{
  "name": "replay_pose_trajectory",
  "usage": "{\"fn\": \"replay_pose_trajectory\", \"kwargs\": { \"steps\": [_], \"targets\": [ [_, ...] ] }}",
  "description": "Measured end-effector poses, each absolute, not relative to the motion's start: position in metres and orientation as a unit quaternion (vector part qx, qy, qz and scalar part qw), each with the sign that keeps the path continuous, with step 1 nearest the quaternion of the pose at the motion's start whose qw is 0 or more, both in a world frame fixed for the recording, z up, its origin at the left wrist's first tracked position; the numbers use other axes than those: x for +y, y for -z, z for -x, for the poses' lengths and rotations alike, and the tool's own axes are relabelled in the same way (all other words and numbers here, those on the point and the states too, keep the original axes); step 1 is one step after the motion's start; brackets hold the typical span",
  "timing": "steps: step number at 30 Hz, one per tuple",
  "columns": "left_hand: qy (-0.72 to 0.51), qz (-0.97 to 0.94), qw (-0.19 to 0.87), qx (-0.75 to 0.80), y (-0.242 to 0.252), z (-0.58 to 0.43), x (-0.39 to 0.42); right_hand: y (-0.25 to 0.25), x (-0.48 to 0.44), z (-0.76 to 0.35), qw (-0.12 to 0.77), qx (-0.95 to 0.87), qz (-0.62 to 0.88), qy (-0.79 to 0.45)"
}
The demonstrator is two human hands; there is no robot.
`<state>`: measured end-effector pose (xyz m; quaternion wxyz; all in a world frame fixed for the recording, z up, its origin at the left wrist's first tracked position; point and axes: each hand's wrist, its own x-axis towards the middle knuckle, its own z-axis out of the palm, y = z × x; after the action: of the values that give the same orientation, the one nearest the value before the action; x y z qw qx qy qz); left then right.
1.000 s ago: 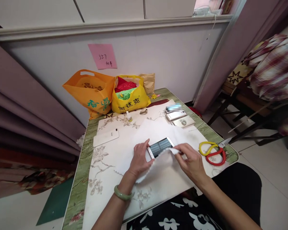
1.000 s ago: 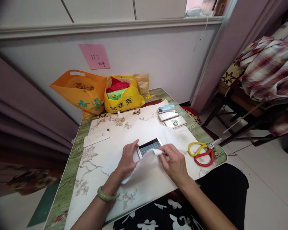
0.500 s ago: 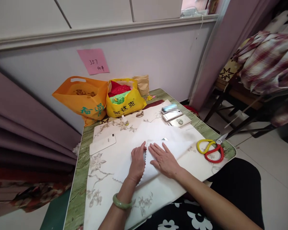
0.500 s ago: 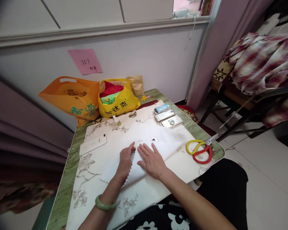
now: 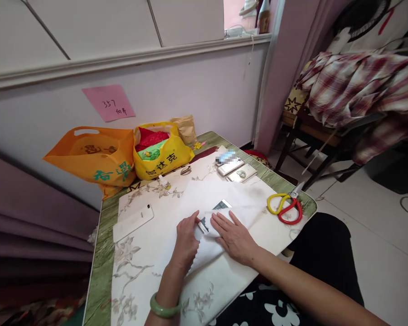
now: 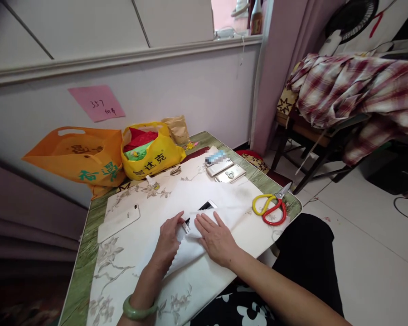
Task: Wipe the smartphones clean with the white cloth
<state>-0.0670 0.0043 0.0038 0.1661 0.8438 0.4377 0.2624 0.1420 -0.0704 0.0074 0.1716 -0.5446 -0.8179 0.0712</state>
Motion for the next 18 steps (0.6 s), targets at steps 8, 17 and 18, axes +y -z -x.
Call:
{"fn": "replay_pose_trajectory", "kwargs": {
  "steps": [8,17,18],
  "targets": [
    [-0.27,-0.85,0.161,0.423,-0.006,0.069,0.012,-0.013,-0.07,-0.13,0.191,-0.714,0.669,-0.083],
    [-0.235,-0.853,0.16,0.438,-0.01,0.067,0.005,-0.013,-0.076,-0.134,0.19,-0.769,0.604,-0.083],
    [-0.237,-0.853,0.159,0.436,-0.008,0.067,0.005,-0.011,-0.074,-0.136,0.19,-0.744,0.637,-0.07]
  ]
}}
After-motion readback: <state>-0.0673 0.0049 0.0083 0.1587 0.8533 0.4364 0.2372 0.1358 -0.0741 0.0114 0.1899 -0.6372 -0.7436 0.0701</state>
